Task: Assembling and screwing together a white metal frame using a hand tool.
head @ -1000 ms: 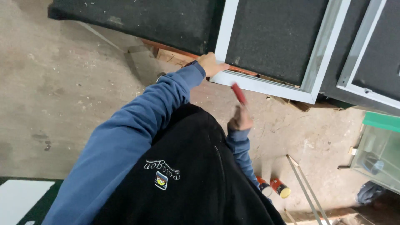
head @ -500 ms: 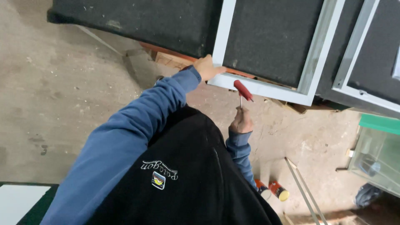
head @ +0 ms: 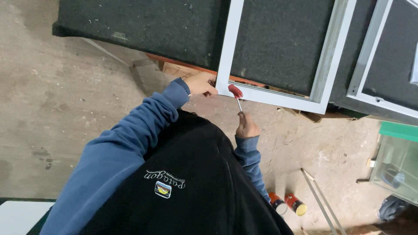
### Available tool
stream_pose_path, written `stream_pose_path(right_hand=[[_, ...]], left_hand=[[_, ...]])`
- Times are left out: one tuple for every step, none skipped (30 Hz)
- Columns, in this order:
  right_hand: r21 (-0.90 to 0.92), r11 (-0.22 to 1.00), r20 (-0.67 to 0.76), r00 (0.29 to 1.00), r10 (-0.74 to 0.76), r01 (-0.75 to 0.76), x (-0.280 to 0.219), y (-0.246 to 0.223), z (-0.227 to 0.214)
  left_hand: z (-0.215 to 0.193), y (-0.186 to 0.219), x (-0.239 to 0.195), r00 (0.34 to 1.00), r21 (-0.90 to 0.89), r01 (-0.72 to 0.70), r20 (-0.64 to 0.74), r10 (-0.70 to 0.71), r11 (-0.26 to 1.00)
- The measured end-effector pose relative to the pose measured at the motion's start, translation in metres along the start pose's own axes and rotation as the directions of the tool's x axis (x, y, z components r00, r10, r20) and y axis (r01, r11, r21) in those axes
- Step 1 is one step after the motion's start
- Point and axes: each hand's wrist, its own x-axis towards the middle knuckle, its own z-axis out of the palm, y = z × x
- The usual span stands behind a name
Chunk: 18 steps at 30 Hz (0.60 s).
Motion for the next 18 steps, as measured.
stream_pose_path(right_hand=[[0.039, 0.999, 0.004, 1.0, 0.015, -0.016, -0.001, 0.001, -0.001], [0.036, 0.999, 0.004, 1.0, 0.017, -0.017, -0.002, 0.0, -0.002], [0.073, 0.996, -0.026, 0.998, -0.053, 0.055, -0.002, -0.002, -0.001], [0.107, 0.986, -0.057, 0.991, -0.122, 0.128, -0.001, -0.003, 0.0], [0.106, 0.986, -0.056, 0.991, -0.121, 0.127, -0.001, -0.003, 0.001], [0.045, 0.994, -0.009, 0.995, -0.098, 0.098, 0.0, -0.003, 0.002], [-0.017, 0.997, 0.038, 0.997, -0.073, 0.073, 0.0, -0.003, 0.003], [-0.017, 0.997, 0.041, 0.996, -0.073, 0.074, -0.003, -0.004, 0.0], [0.095, 0.991, -0.038, 0.995, -0.09, 0.093, -0.005, -0.006, -0.001], [0.203, 0.972, -0.118, 0.988, -0.097, 0.119, -0.006, -0.008, -0.002], [0.203, 0.972, -0.118, 0.988, -0.098, 0.12, -0.006, -0.002, 0.004], [0.095, 0.987, -0.07, 0.99, -0.122, 0.129, -0.005, 0.004, 0.01], [-0.013, 0.99, -0.017, 0.99, -0.139, 0.138, -0.005, 0.009, 0.017], [-0.012, 0.991, -0.016, 0.99, -0.137, 0.137, -0.006, 0.011, 0.018], [-0.002, 0.993, -0.017, 0.993, -0.12, 0.12, -0.007, 0.014, 0.018], [0.009, 0.995, -0.018, 0.995, -0.103, 0.103, -0.008, 0.016, 0.018], [0.013, 0.994, -0.02, 0.994, -0.106, 0.106, -0.006, 0.012, 0.013], [0.107, 0.994, -0.018, 1.0, -0.007, 0.008, -0.005, 0.007, 0.007]], left_hand=[[0.0, 0.001, -0.003, 0.999, -0.028, 0.023, 0.03, -0.022, 0.999], [0.001, 0.004, -0.007, 0.999, -0.03, 0.023, 0.032, -0.022, 0.999], [0.0, 0.006, -0.011, 0.999, -0.058, 0.035, 0.028, -0.033, 0.998], [0.0, 0.008, -0.016, 0.999, -0.086, 0.046, 0.025, -0.044, 0.995], [-0.003, -0.002, -0.01, 0.999, -0.088, 0.047, 0.026, -0.045, 0.995], [-0.005, -0.012, -0.003, 0.998, -0.202, 0.058, 0.035, -0.052, 0.978], [-0.007, -0.023, 0.003, 0.997, -0.314, 0.069, 0.043, -0.058, 0.947], [-0.005, -0.02, 0.001, 0.997, -0.316, 0.07, 0.042, -0.059, 0.946], [-0.005, -0.017, 0.0, 0.997, -0.304, 0.08, 0.028, -0.075, 0.949], [-0.004, -0.013, -0.001, 0.996, -0.291, 0.091, 0.014, -0.091, 0.952], [-0.004, -0.014, 0.0, 0.996, -0.291, 0.09, 0.013, -0.09, 0.952], [-0.003, -0.014, 0.002, 0.993, -0.329, 0.117, 0.005, -0.122, 0.937], [-0.002, -0.016, 0.003, 0.988, -0.367, 0.146, -0.001, -0.157, 0.919], [-0.003, -0.021, 0.005, 0.987, -0.367, 0.148, -0.001, -0.159, 0.918], [-0.003, -0.025, 0.008, 0.99, -0.355, 0.128, -0.009, -0.14, 0.926], [-0.003, -0.029, 0.011, 0.993, -0.342, 0.108, -0.017, -0.121, 0.933], [-0.001, -0.021, 0.007, 0.993, -0.34, 0.105, -0.022, -0.12, 0.935], [0.002, -0.014, 0.004, 0.987, -0.218, 0.068, -0.126, -0.097, 0.974]])
